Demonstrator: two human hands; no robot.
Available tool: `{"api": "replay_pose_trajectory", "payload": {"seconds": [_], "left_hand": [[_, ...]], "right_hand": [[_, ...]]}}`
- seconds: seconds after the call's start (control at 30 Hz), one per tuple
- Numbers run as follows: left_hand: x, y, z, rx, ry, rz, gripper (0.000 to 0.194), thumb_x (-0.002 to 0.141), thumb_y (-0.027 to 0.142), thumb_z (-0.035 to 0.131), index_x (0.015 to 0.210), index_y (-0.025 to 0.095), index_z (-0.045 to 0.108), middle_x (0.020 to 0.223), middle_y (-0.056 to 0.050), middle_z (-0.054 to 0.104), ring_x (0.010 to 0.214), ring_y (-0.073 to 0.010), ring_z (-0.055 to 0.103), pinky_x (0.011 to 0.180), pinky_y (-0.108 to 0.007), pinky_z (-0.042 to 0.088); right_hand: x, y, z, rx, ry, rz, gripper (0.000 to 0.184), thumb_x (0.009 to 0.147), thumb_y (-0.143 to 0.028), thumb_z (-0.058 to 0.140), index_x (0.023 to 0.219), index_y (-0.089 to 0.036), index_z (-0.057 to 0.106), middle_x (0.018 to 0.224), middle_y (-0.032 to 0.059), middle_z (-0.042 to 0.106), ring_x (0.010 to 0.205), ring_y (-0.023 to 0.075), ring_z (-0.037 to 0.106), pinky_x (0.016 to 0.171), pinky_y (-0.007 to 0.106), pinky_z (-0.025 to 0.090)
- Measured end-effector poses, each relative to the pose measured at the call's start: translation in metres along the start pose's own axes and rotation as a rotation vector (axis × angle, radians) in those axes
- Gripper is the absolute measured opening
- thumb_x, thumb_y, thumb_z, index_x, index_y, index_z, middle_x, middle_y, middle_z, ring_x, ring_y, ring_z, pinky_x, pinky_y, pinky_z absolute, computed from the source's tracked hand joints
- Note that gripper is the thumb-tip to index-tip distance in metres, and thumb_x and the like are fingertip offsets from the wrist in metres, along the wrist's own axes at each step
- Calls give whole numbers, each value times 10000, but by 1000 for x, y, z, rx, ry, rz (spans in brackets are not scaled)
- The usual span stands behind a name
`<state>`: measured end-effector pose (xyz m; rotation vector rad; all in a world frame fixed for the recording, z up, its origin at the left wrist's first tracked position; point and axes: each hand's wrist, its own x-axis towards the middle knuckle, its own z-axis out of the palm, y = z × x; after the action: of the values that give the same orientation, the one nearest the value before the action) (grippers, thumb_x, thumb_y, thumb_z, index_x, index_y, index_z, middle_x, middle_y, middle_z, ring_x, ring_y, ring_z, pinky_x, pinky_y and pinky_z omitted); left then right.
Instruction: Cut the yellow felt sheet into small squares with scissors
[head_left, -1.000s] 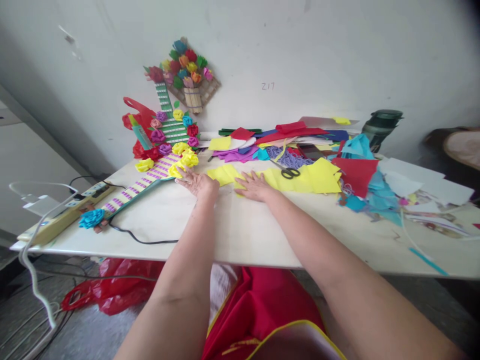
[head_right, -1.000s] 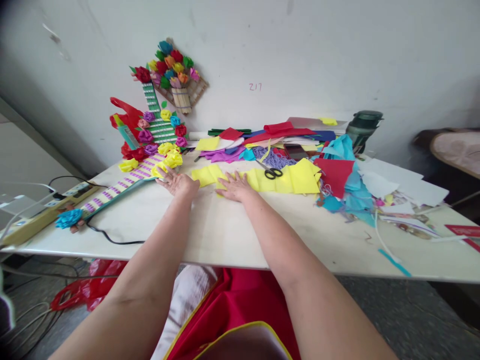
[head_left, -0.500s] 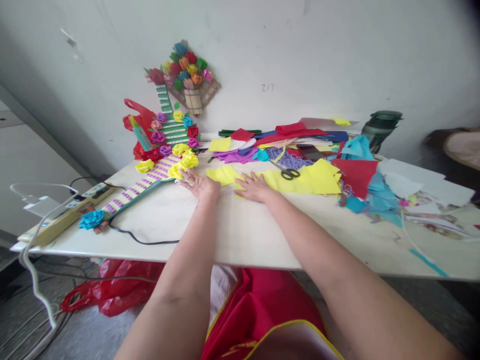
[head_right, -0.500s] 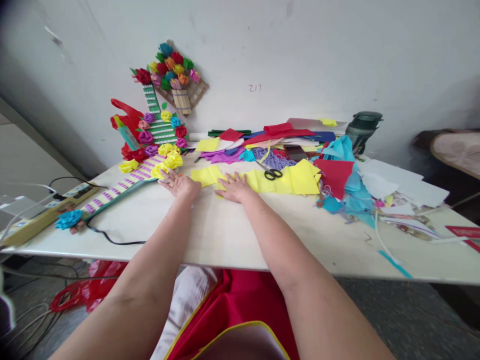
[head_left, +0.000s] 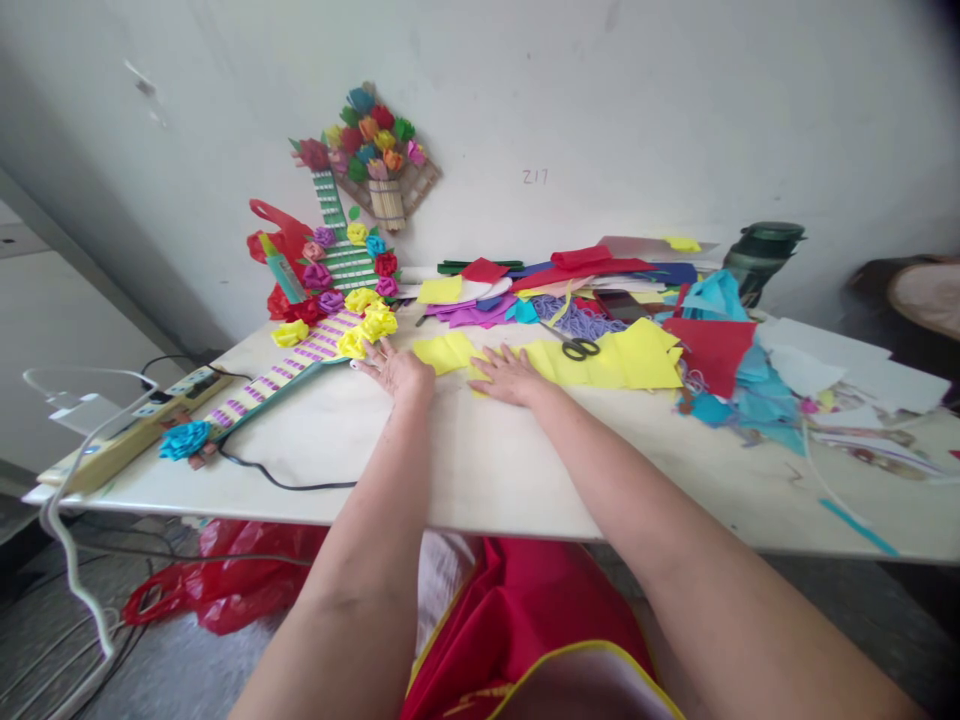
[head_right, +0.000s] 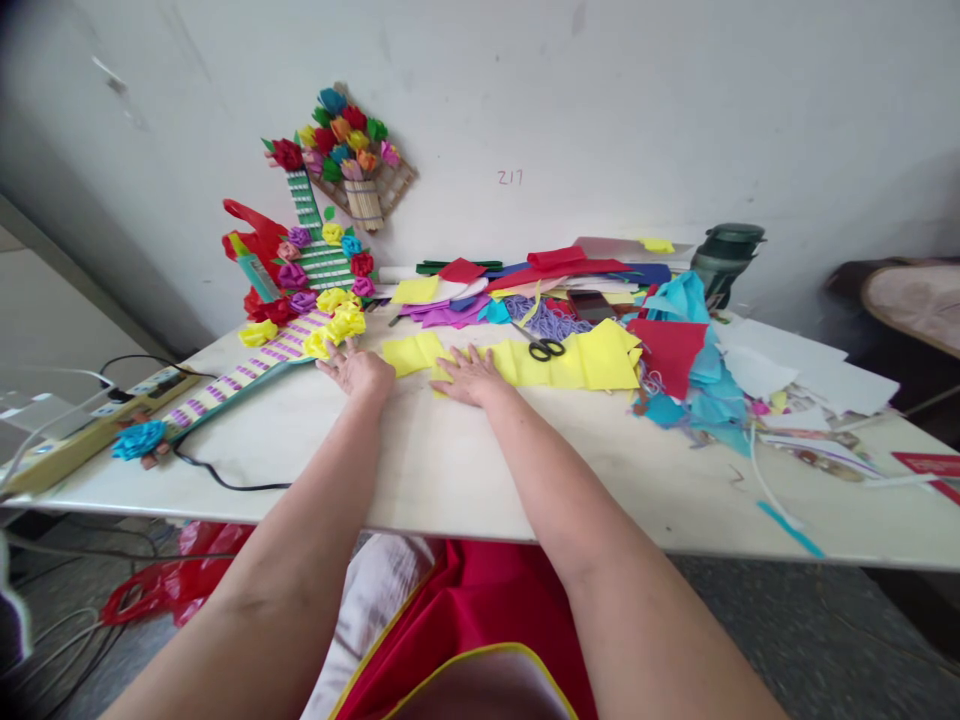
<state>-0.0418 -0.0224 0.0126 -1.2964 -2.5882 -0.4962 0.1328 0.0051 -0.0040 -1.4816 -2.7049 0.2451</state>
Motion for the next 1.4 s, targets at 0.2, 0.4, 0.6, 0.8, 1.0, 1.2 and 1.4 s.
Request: {"api": "replay_pose_trajectory", "payload": {"seconds": [0.2, 0.4, 0.6, 0.8, 1.0, 1.2, 1.4], "left_hand": [[0, -3, 2, -18, 29, 37, 359, 737, 222, 425, 998, 236, 670, 1414, 1, 358, 1367, -278, 19, 1075, -526, -27], [-1, -3, 2, -74, 57, 46, 346, 735, 193, 435, 977, 259, 673, 1356, 6, 442, 1344, -263, 160, 1086, -504, -9], [-2, -4, 1, -141, 137, 82, 387, 763, 196, 399, 1057, 247, 644, 1201, -47, 577, 1250, -248, 329, 1097, -454, 35], [2, -8, 6, -195, 120, 59, 337, 778, 241, 393, 995, 242, 651, 1092, -53, 625, 1156, -247, 400, 1048, -439, 170], [-2, -5, 0, -138, 112, 79, 287, 779, 226, 385, 867, 218, 658, 987, -84, 637, 1116, -259, 413, 985, -429, 235], [0, -5, -3, -143, 151, 32, 284, 789, 229, 383, 823, 206, 664, 956, -82, 640, 1059, -265, 434, 956, -421, 271], [5, -11, -2, -163, 225, -43, 290, 781, 259, 413, 909, 204, 668, 1054, -87, 608, 1119, -288, 389, 958, -436, 280]], "right_hand": [[1, 1, 1, -5, 4, -2, 741, 778, -701, 181, 1420, -331, 160, 1509, -25, 39, 1369, 301, -37, 1055, 562, -3], [2, 1, 3, -5, 10, 0, 741, 778, -700, 184, 1420, -330, 161, 1509, -25, 45, 1369, 302, -36, 1051, 570, -4], [2, 1, 2, 1, 10, -1, 740, 775, -703, 195, 1418, -338, 163, 1508, -23, 53, 1368, 304, -43, 1052, 571, 6], [1, 1, 1, 1, 7, -4, 732, 786, -686, 200, 1421, -322, 166, 1509, -10, 62, 1369, 304, -30, 1058, 557, -1], [3, 2, 2, -6, 7, -8, 731, 786, -687, 195, 1420, -326, 165, 1509, -11, 65, 1369, 306, -29, 1060, 552, -3], [4, 2, 3, -11, 4, -7, 743, 782, -697, 188, 1421, -320, 165, 1508, -11, 65, 1368, 307, -31, 1063, 547, -9], [4, 3, 3, -11, 4, -5, 732, 788, -686, 192, 1421, -319, 167, 1509, -13, 52, 1368, 304, -39, 1058, 556, -7]]}}
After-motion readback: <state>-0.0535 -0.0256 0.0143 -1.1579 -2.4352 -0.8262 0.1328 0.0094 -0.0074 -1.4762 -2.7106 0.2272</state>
